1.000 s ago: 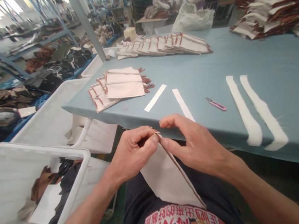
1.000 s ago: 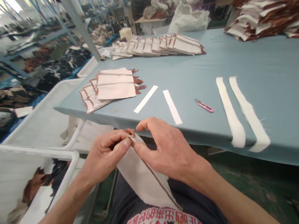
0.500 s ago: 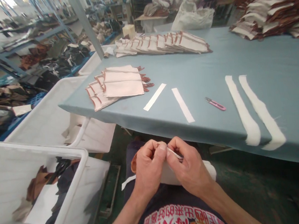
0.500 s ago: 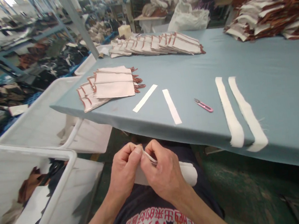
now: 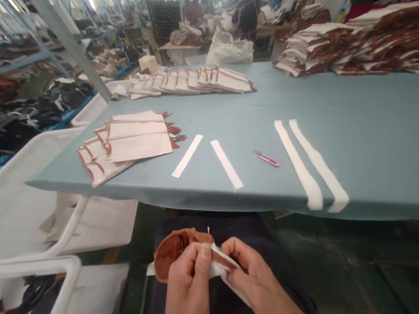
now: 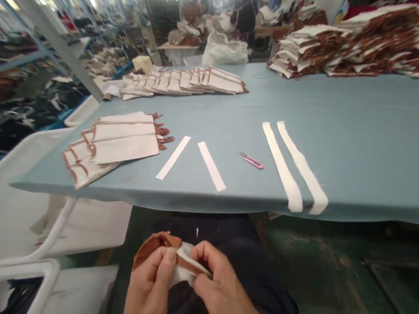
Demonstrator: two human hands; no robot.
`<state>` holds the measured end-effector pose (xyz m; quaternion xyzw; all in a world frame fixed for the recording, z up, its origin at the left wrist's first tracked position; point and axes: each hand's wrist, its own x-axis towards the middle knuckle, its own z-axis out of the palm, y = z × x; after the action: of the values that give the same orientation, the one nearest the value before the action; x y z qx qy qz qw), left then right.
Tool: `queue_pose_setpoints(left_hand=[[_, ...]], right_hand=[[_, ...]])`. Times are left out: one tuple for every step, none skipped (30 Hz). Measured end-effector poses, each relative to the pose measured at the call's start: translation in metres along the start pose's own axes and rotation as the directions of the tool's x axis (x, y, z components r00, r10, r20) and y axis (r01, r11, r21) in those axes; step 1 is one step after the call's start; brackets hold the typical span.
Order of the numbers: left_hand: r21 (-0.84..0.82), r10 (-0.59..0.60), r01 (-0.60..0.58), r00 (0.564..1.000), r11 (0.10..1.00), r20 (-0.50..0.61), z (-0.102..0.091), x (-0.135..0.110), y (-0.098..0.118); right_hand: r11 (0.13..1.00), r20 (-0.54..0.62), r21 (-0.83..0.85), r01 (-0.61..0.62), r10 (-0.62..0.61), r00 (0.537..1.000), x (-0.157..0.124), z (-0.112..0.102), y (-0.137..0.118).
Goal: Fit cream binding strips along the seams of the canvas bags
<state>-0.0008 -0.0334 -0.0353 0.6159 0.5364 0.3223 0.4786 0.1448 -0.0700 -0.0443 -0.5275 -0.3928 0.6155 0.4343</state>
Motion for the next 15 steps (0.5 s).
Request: queue_pose_setpoints(left_hand=[[0.089, 0.061, -0.056, 0.997, 0.994, -0.053, 0.003, 0.003, -0.003], [0.173, 0.136, -0.119, 0.987, 0.978, -0.089, 0.006, 0.006, -0.006], [0.241, 0.202, -0.172, 0.974, 0.955, -0.106, 0.008, 0.009, -0.01], [0.288, 0.246, -0.206, 0.963, 0.935, -0.109, 0.009, 0.013, -0.014], [0.313, 0.264, -0.22, 0.959, 0.924, -0.104, 0.01, 0.017, -0.017], [0.322, 0.262, -0.221, 0.961, 0.921, -0.091, 0.011, 0.021, -0.02], [0.317, 0.249, -0.214, 0.966, 0.924, -0.073, 0.012, 0.025, -0.022], [0.307, 0.231, -0.205, 0.972, 0.929, -0.052, 0.013, 0.028, -0.023], [0.293, 0.215, -0.198, 0.976, 0.935, -0.028, 0.014, 0.032, -0.024], [0.275, 0.21, -0.201, 0.978, 0.94, -0.001, 0.016, 0.036, -0.024], [0.256, 0.207, -0.206, 0.978, 0.944, 0.023, 0.018, 0.039, -0.024], [0.238, 0.206, -0.21, 0.978, 0.948, 0.041, 0.02, 0.043, -0.024], [0.222, 0.209, -0.215, 0.977, 0.951, 0.051, 0.023, 0.046, -0.025], [0.208, 0.216, -0.222, 0.975, 0.953, 0.054, 0.025, 0.049, -0.026], [0.197, 0.225, -0.231, 0.973, 0.953, 0.052, 0.028, 0.052, -0.028]], right_hand=[[1.0, 0.008, -0.012, 0.001, -0.001, 1.0, 0.001, -0.003, 0.004], [0.999, 0.019, -0.04, 0.016, -0.015, 1.0, 0.002, -0.007, 0.008], [0.994, 0.015, -0.093, 0.051, -0.05, 0.999, 0.005, -0.013, 0.011], [0.979, -0.021, -0.177, 0.098, -0.104, 0.994, 0.01, -0.022, 0.013], [0.946, -0.084, -0.289, 0.147, -0.177, 0.981, 0.016, -0.032, 0.014], [0.891, -0.154, -0.414, 0.187, -0.271, 0.95, 0.024, -0.044, 0.013], [0.815, -0.219, -0.542, 0.203, -0.371, 0.902, 0.034, -0.057, 0.011], [0.732, -0.245, -0.649, 0.204, -0.456, 0.855, 0.046, -0.07, 0.008], [0.655, -0.235, -0.729, 0.2, -0.514, 0.825, 0.059, -0.083, 0.003], [0.592, -0.21, -0.783, 0.191, -0.541, 0.814, 0.074, -0.095, -0.004], [0.529, -0.197, -0.836, 0.147, -0.539, 0.819, 0.091, -0.106, -0.012], [0.469, -0.192, -0.879, 0.086, -0.514, 0.836, 0.108, -0.114, -0.02], [0.446, -0.196, -0.893, 0.062, -0.509, 0.838, 0.127, -0.121, -0.03], [0.43, -0.189, -0.901, 0.055, -0.506, 0.842, 0.147, -0.126, -0.039], [0.413, -0.183, -0.91, 0.047, -0.5, 0.846, 0.167, -0.129, -0.048]])
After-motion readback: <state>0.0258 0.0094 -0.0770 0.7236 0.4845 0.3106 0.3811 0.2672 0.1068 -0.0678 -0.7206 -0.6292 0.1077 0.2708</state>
